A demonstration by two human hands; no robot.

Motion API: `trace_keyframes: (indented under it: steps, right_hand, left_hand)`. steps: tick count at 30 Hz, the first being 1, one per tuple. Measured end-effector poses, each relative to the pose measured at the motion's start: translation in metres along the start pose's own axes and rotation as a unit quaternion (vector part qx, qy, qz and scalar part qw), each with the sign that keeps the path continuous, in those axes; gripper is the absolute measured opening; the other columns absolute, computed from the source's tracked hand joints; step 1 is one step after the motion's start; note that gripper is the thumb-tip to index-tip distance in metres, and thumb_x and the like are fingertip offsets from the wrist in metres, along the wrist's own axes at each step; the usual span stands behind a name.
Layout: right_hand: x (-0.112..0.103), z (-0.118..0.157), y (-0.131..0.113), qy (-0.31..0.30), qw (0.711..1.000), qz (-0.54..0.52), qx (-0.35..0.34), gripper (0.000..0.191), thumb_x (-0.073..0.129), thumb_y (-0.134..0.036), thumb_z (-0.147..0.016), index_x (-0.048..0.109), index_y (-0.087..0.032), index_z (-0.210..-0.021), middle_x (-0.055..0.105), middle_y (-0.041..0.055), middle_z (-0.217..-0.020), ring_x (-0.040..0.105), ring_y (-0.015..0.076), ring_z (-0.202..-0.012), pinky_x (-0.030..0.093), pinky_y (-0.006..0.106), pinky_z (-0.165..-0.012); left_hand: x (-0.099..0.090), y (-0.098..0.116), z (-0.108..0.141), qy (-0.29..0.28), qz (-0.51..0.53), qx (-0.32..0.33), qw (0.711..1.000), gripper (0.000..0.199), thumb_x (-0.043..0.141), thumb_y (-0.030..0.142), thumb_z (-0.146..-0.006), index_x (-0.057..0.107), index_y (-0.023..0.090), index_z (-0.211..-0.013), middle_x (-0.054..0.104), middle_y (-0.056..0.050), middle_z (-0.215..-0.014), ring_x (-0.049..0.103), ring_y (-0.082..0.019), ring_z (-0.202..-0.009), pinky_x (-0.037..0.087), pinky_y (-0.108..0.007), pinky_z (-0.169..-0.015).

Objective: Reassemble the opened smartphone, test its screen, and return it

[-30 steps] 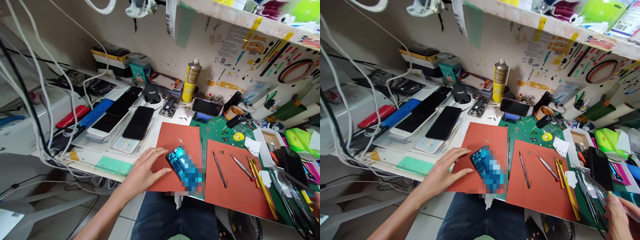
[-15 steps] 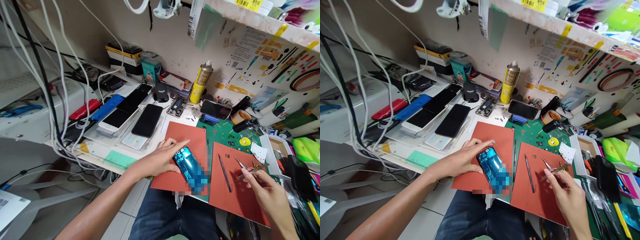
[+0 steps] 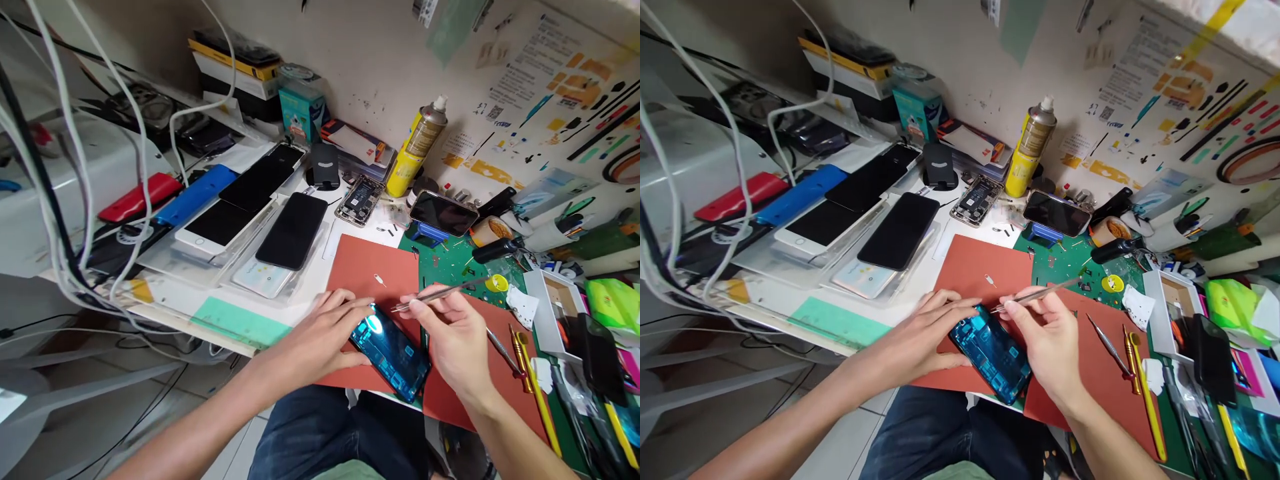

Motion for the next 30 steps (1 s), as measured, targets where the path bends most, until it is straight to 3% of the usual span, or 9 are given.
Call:
trace_keyframes:
  steps: [2, 7, 16, 26, 30]
  right_hand:
    - [0.006, 0.002, 0.007, 0.008, 0.999, 0.027, -0.032, 0.021, 0.087, -0.036, -0.093, 0.074, -0.021, -0.101, 0.086, 0.0057, -0.100, 0.086, 0.0237, -0.087, 0.074, 0.039, -0.084]
    - [0.006, 0.010, 0.017, 0.012, 0.993, 0.080, -0.086, 0.012, 0.081, -0.031, -0.099, 0.075, -0.023, -0.104, 0.086, 0.0059, -0.103, 0.086, 0.0247, -0.094, 0.074, 0.040, -0.089]
    - [0.016, 0.010, 0.014, 0.000, 0.988, 0.130, -0.089, 0.004, 0.079, -0.025, -0.100, 0.080, -0.025, -0.104, 0.086, 0.0043, -0.101, 0.087, 0.0247, -0.096, 0.075, 0.035, -0.088]
    - [0.017, 0.008, 0.013, 0.008, 0.988, 0.126, -0.091, 0.006, 0.081, -0.023, -0.098, 0.081, -0.025, -0.104, 0.086, 0.0040, -0.099, 0.087, 0.0251, -0.093, 0.076, 0.033, -0.085]
    - [0.017, 0.009, 0.013, 0.007, 0.986, 0.137, -0.096, 0.008, 0.080, -0.021, -0.098, 0.082, -0.025, -0.104, 0.085, 0.0034, -0.100, 0.087, 0.0243, -0.094, 0.075, 0.032, -0.087]
  left_hand:
    - [-0.001, 0.005, 0.003, 0.014, -0.033, 0.032, 0.999, 0.062, 0.077, 0.052, -0.096, 0.056, 0.021, -0.145, 0.061, -0.016, -0.155, 0.056, -0.033, -0.130, 0.052, -0.051, -0.106]
    - [-0.003, 0.011, 0.001, 0.023, -0.079, 0.054, 0.995, 0.064, 0.071, 0.061, -0.097, 0.061, 0.017, -0.142, 0.066, -0.016, -0.150, 0.060, -0.036, -0.127, 0.052, -0.054, -0.104]
    - [-0.003, 0.011, -0.004, 0.024, -0.097, 0.045, 0.994, 0.074, 0.071, 0.063, -0.096, 0.057, 0.012, -0.148, 0.070, -0.017, -0.144, 0.062, -0.036, -0.124, 0.051, -0.052, -0.103]
    - [-0.004, 0.008, -0.004, 0.025, -0.083, 0.035, 0.996, 0.069, 0.066, 0.063, -0.101, 0.056, 0.016, -0.150, 0.071, -0.015, -0.142, 0.064, -0.035, -0.124, 0.052, -0.050, -0.103]
    - [-0.004, 0.010, -0.004, 0.031, -0.099, 0.051, 0.993, 0.071, 0.066, 0.062, -0.101, 0.056, 0.011, -0.148, 0.071, -0.017, -0.142, 0.063, -0.035, -0.123, 0.053, -0.050, -0.100]
Point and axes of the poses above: each hand's wrist, its own z-axis away from the middle knuckle, its own x-axis out of the palm, y = z × x, the point moved 8 cm from there along -z, towards the middle knuckle
